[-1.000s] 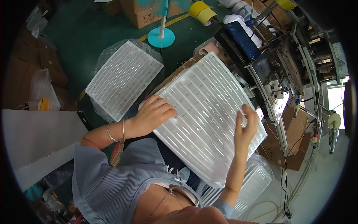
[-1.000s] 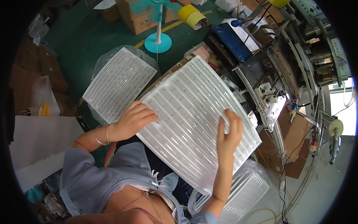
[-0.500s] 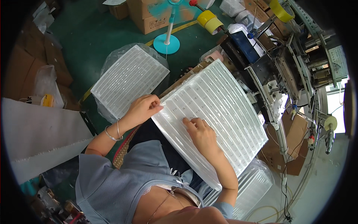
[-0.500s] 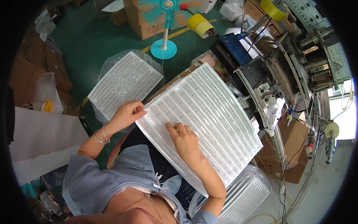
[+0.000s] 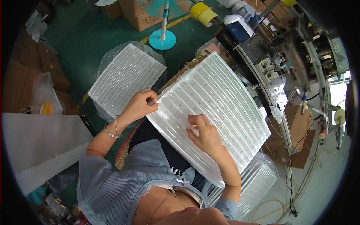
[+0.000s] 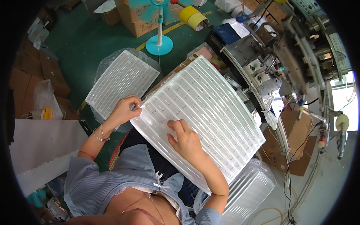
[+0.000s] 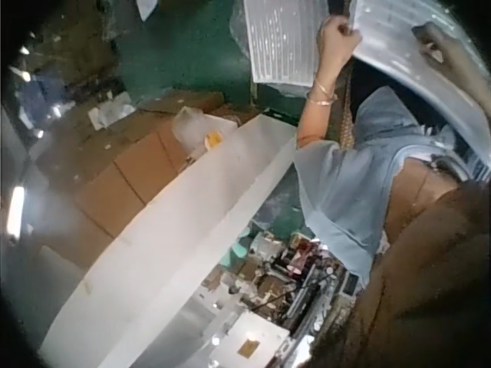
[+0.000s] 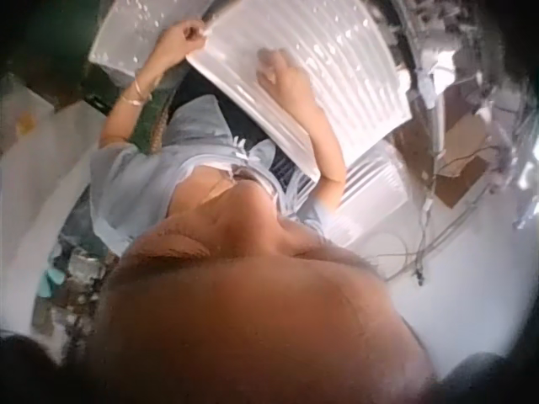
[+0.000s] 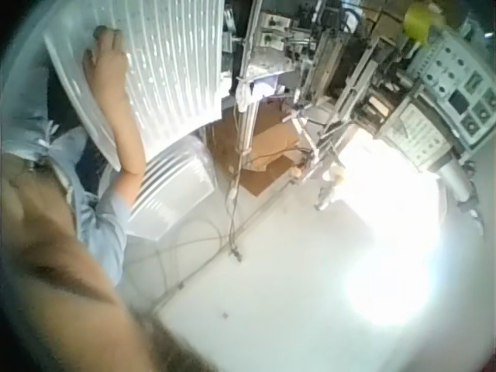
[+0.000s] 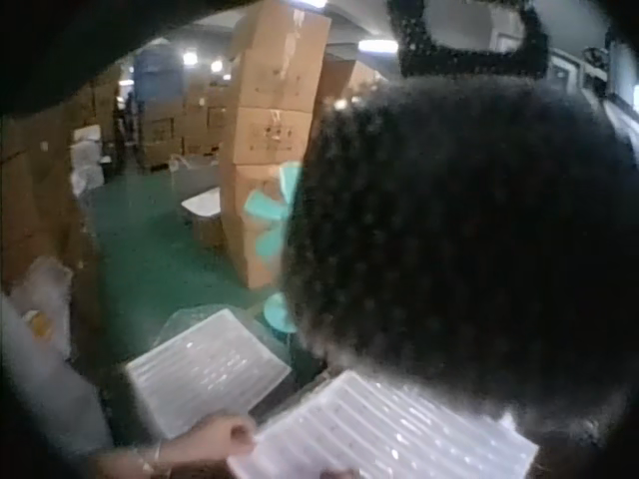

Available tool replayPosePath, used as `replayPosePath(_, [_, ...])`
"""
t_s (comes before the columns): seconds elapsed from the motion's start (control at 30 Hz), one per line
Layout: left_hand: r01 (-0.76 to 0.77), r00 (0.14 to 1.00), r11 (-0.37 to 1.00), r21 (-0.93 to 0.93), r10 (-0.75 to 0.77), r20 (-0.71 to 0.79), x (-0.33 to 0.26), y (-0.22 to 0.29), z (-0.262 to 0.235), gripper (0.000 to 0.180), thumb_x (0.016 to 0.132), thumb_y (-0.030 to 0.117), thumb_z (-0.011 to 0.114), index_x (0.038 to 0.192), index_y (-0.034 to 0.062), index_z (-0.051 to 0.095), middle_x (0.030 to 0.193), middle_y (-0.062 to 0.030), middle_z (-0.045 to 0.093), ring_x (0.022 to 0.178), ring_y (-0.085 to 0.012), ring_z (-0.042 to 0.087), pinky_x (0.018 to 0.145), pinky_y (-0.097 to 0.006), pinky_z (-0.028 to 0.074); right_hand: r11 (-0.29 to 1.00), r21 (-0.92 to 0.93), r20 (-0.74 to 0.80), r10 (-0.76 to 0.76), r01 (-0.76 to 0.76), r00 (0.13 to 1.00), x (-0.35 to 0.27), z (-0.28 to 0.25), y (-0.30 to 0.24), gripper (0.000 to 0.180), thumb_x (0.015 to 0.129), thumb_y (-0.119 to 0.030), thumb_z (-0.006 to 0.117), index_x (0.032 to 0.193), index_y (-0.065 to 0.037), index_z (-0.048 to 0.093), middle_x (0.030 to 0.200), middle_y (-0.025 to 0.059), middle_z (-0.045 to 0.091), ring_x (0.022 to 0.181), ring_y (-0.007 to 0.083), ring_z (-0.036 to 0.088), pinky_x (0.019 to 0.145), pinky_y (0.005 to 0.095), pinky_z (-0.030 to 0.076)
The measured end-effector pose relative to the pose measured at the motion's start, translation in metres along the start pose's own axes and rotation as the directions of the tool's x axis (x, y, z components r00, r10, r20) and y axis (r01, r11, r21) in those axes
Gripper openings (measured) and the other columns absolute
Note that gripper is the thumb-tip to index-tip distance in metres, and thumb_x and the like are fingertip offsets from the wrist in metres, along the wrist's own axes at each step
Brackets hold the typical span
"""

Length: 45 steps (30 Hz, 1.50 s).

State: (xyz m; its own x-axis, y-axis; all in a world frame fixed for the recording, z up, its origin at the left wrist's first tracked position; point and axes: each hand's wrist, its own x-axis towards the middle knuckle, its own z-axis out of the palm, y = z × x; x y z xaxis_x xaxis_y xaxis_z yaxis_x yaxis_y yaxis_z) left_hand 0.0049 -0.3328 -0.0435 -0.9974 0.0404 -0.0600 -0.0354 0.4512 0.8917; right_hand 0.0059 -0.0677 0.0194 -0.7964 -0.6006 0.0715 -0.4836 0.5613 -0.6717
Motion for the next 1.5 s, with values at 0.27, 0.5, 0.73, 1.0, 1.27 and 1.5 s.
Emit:
replayPosePath(0.27, [0.111,0.994,0.993,-0.034,-0.112,-0.001,0.003,0.004,0.003,0.015,0.071,0.003,0.067,0.077,-0.0012,0.054,0.093,-0.0124,0.066,0.080,-0.0193,0.064,0.074,-0.030,0.054,0.979,0.156,-0.220,0.166,-0.133,0.961,-0.020,-0.045,0.022,0.021,0.078,-0.002,0.066,0.095,-0.001,0.054,0.099,0.0089,0.065,0.072,0.0201,0.063,0.057,0.0277,0.051])
replayPosePath(0.5, [0.132,0.990,0.988,0.082,-0.136,0.044,0.008,0.001,-0.001,0.015,0.072,0.005,0.066,0.077,0.0000,0.053,0.092,-0.0131,0.067,0.073,-0.0179,0.064,0.067,-0.031,0.052,0.951,0.173,-0.246,0.295,-0.257,0.923,-0.056,-0.056,0.047,0.012,0.080,-0.003,0.065,0.089,-0.001,0.058,0.097,0.0083,0.067,0.068,0.0158,0.061,0.054,0.0261,0.049])
replayPosePath(0.73, [0.129,0.988,0.986,0.104,-0.137,0.070,0.007,0.008,-0.010,0.022,0.073,0.008,0.066,0.093,0.0045,0.057,0.109,-0.0118,0.063,0.092,-0.0224,0.062,0.078,-0.032,0.048,0.957,0.183,-0.233,0.265,-0.226,0.935,-0.069,-0.051,0.052,0.012,0.080,-0.001,0.065,0.091,-0.001,0.060,0.098,0.0082,0.067,0.072,0.0172,0.062,0.056,0.0268,0.049])
replayPosePath(1.0, [-0.433,0.900,0.837,0.334,0.419,0.118,-0.005,0.059,0.016,0.052,0.067,0.012,0.073,0.115,0.0064,0.053,0.128,-0.0151,0.049,0.118,-0.0327,0.047,0.095,-0.039,0.039,0.965,0.163,-0.265,0.242,-0.204,0.933,-0.075,-0.059,0.051,0.012,0.081,-0.002,0.064,0.092,-0.001,0.059,0.099,0.0088,0.066,0.078,0.0198,0.064,0.059,0.0272,0.051])
replayPosePath(1.27, [-0.447,0.894,0.691,0.569,0.367,0.257,-0.003,0.067,0.037,0.075,0.065,0.024,0.078,0.129,0.0054,0.043,0.138,-0.0192,0.035,0.126,-0.0370,0.035,0.103,-0.048,0.027,0.957,0.166,-0.354,0.281,-0.236,0.892,-0.090,-0.073,0.053,0.012,0.082,-0.001,0.062,0.094,-0.002,0.060,0.102,0.0088,0.065,0.085,0.0199,0.064,0.063,0.0280,0.052])
replayPosePath(1.5, [-0.654,0.751,0.738,0.166,0.607,0.259,0.077,0.132,0.079,0.070,0.073,0.019,0.074,0.133,0.0044,0.042,0.133,-0.0181,0.043,0.119,-0.0341,0.045,0.097,-0.042,0.039,0.958,0.078,-0.799,0.226,-0.276,0.558,-0.105,-0.135,0.084,0.026,0.085,0.001,0.059,0.110,-0.003,0.063,0.114,0.0117,0.063,0.100,0.0192,0.061,0.074,0.0269,0.053])
